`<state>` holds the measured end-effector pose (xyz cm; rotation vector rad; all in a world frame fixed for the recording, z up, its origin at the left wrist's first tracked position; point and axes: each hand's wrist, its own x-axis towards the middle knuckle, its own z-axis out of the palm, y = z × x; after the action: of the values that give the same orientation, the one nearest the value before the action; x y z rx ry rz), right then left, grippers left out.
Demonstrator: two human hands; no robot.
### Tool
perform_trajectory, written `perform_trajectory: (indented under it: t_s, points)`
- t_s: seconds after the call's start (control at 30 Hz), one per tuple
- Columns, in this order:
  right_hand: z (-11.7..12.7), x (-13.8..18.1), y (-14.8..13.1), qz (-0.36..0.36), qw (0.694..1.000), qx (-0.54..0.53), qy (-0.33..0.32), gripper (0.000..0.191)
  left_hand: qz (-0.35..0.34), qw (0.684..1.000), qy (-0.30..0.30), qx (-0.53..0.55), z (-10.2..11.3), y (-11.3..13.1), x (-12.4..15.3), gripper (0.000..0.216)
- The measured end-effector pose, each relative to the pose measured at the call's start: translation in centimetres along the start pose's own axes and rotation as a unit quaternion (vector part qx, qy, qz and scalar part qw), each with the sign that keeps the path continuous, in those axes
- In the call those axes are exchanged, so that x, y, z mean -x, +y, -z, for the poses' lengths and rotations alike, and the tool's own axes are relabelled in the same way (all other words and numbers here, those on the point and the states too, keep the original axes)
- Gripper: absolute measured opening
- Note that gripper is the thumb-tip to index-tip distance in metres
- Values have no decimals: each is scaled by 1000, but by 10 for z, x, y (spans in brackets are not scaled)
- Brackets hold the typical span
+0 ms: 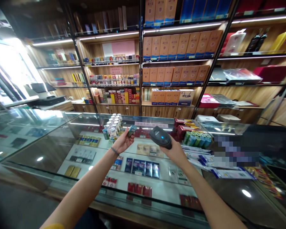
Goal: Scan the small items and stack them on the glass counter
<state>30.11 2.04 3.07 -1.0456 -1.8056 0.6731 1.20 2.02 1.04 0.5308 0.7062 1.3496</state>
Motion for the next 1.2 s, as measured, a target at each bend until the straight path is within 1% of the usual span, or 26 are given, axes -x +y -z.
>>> perform_trajectory:
  t_s: [0.07,0.2,0.3,0.47,0.53,0.63,0.77,0.9,0.97,1.07,1.2]
  points:
    - [0,0,0,-2,1000,-3,2,42,17,1000,-3,3,-1,0,0,33]
    - [0,0,1,-11,1000,-6,-3,42,42,999,-2,23,-3,1,2,26]
    - [0,0,1,-17,1000,-11,-4,45,45,999,-17,24,-4,2,5,22]
    - [2,1,-1,-11,999,-25,-21,52,14,994,-109,-3,-1,4,11,27]
    - [4,3,-3,-5,999,-35,-38,55,6,991,-130,-29,2,5,12,30]
    - [6,8,-8,12,996,-51,-66,60,4,989,-135,-60,11,6,11,34]
    - [9,13,-19,58,991,-63,-101,61,-1,989,-150,-20,23,5,5,30]
    - [11,15,-27,90,986,-52,-132,57,-15,985,-169,-1,28,5,2,27]
    - [11,15,-27,92,984,-45,-147,54,-22,985,-170,-7,28,6,2,24]
    - [11,15,-23,79,983,-42,-161,53,-31,984,-176,-17,28,6,1,29]
    - [10,13,-20,66,986,-61,-137,62,-63,980,-185,-36,31,3,1,33]
